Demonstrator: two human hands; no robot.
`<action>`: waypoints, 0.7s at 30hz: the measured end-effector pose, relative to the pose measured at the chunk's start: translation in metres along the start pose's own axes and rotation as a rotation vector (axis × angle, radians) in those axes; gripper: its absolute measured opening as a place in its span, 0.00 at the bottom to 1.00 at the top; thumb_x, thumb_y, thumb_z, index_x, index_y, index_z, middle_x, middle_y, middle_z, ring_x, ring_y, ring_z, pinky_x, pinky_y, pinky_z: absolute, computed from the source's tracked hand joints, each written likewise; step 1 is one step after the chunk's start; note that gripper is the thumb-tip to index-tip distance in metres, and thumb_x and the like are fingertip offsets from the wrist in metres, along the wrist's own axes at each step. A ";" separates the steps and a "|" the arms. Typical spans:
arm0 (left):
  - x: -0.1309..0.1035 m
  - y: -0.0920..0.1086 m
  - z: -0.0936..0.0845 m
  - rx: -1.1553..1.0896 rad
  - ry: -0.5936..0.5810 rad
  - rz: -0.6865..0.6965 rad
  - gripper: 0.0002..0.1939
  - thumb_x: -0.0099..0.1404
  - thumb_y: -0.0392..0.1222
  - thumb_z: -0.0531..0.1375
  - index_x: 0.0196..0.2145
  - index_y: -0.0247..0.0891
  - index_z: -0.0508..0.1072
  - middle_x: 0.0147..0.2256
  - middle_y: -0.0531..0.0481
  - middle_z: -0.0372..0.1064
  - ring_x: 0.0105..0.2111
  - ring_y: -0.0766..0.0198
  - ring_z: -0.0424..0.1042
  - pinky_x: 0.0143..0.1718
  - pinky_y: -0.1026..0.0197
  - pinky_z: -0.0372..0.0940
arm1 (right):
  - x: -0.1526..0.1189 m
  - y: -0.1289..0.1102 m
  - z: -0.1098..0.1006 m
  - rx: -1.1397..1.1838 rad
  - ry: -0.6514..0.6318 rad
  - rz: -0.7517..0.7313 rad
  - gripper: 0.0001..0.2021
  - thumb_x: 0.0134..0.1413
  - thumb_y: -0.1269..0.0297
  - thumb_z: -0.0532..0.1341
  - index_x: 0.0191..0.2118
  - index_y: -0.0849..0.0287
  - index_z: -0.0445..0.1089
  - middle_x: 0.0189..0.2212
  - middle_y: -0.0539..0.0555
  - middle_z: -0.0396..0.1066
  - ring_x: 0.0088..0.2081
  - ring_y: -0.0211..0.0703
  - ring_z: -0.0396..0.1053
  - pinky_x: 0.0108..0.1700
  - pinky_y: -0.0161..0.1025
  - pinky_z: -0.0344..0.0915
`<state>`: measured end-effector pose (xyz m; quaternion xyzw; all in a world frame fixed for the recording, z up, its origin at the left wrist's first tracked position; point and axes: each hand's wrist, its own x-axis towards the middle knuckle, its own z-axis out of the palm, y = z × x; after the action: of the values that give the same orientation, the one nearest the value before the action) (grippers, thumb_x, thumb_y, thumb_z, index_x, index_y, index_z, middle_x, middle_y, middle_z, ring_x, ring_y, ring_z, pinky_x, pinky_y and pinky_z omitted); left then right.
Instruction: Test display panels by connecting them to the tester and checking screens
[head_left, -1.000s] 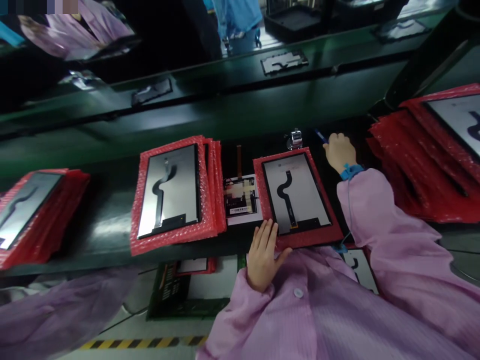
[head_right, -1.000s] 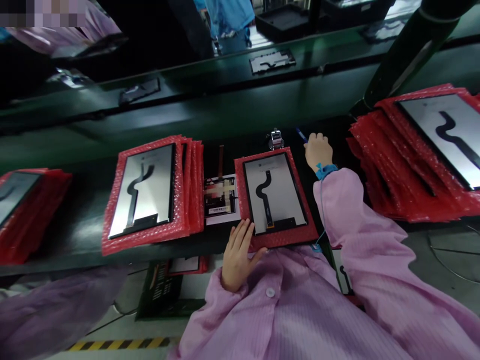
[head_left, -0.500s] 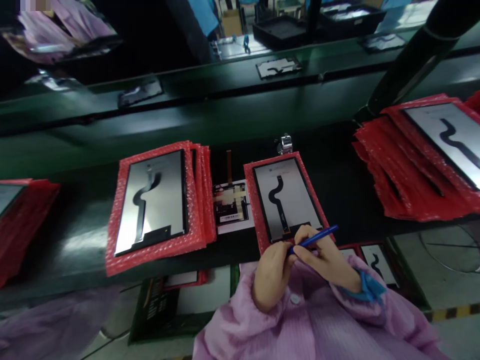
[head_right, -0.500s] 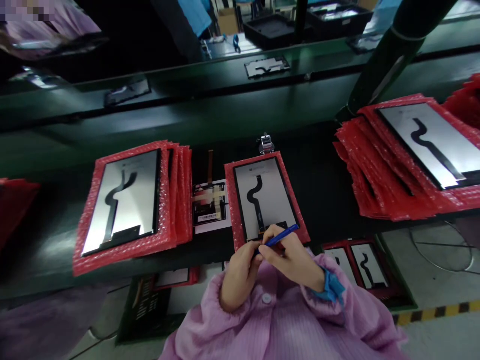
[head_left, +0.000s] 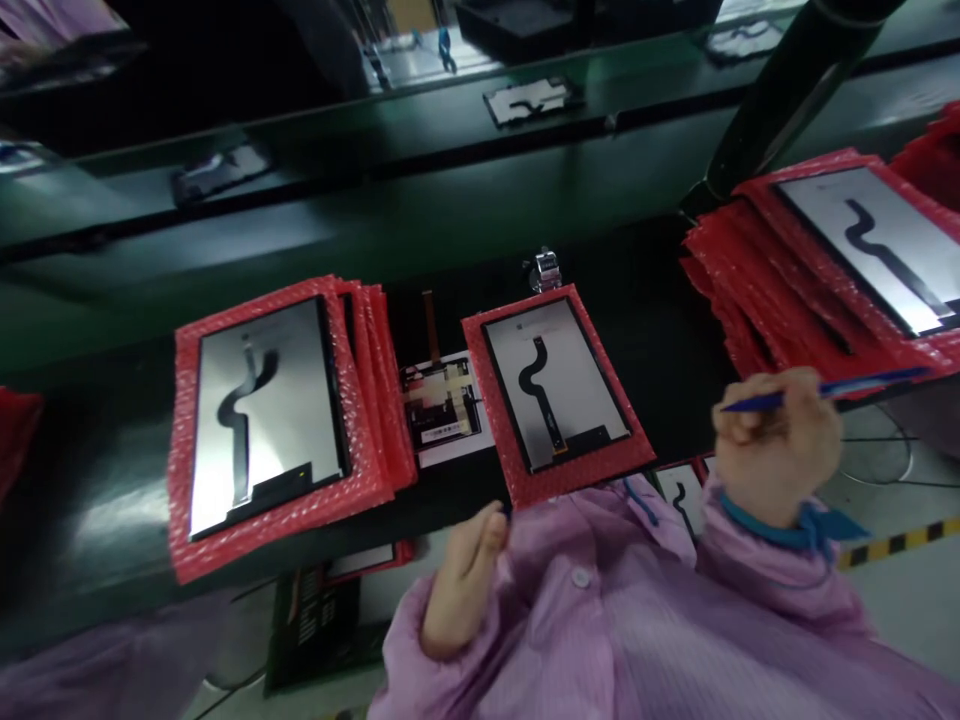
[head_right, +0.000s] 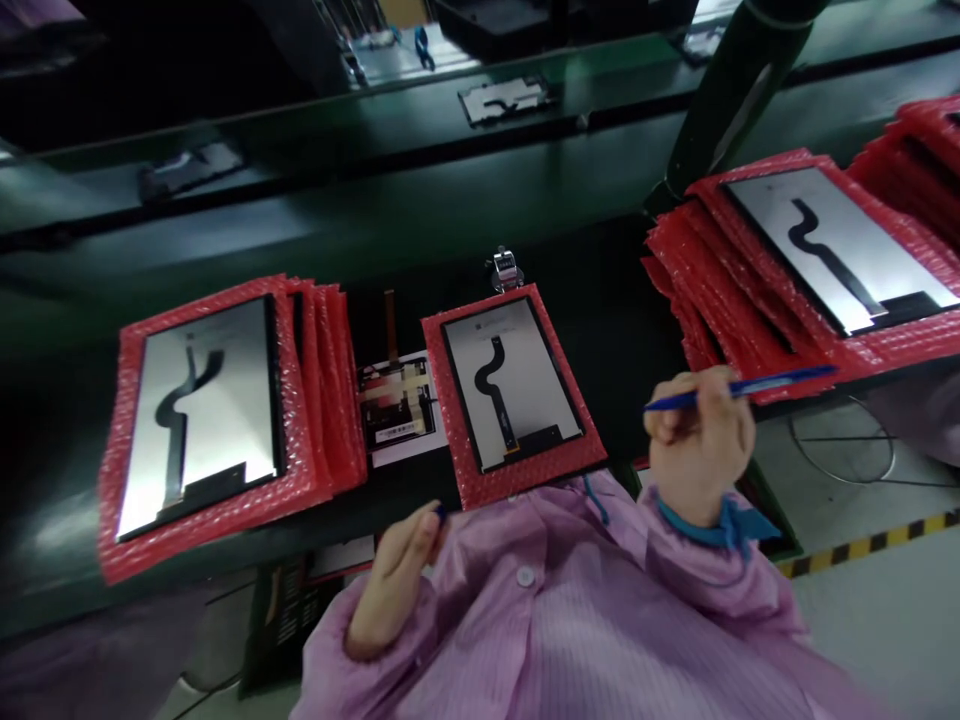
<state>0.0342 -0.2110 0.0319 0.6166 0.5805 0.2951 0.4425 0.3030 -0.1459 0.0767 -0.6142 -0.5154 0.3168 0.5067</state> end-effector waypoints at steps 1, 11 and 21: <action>0.002 -0.007 -0.003 0.025 0.093 -0.004 0.25 0.75 0.55 0.46 0.26 0.38 0.66 0.21 0.53 0.65 0.21 0.67 0.64 0.23 0.65 0.59 | 0.008 0.002 -0.002 0.064 0.075 -0.008 0.20 0.70 0.48 0.40 0.33 0.50 0.60 0.20 0.47 0.52 0.19 0.38 0.52 0.20 0.36 0.52; 0.049 -0.050 0.029 0.644 0.514 0.547 0.13 0.74 0.40 0.49 0.39 0.34 0.71 0.26 0.47 0.70 0.25 0.61 0.70 0.30 0.61 0.61 | 0.007 0.062 0.068 0.016 -0.299 0.051 0.17 0.60 0.49 0.61 0.28 0.56 0.61 0.22 0.47 0.64 0.23 0.34 0.61 0.26 0.33 0.57; 0.047 -0.052 0.034 0.744 0.565 0.537 0.15 0.74 0.41 0.49 0.38 0.34 0.73 0.24 0.47 0.70 0.24 0.62 0.69 0.29 0.60 0.59 | 0.008 0.061 0.066 -0.120 -0.440 -0.098 0.15 0.62 0.55 0.57 0.27 0.56 0.60 0.22 0.46 0.58 0.23 0.34 0.56 0.27 0.34 0.52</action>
<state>0.0472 -0.1757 -0.0363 0.7550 0.5641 0.3268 -0.0704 0.2638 -0.1163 0.0012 -0.5337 -0.6606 0.3867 0.3595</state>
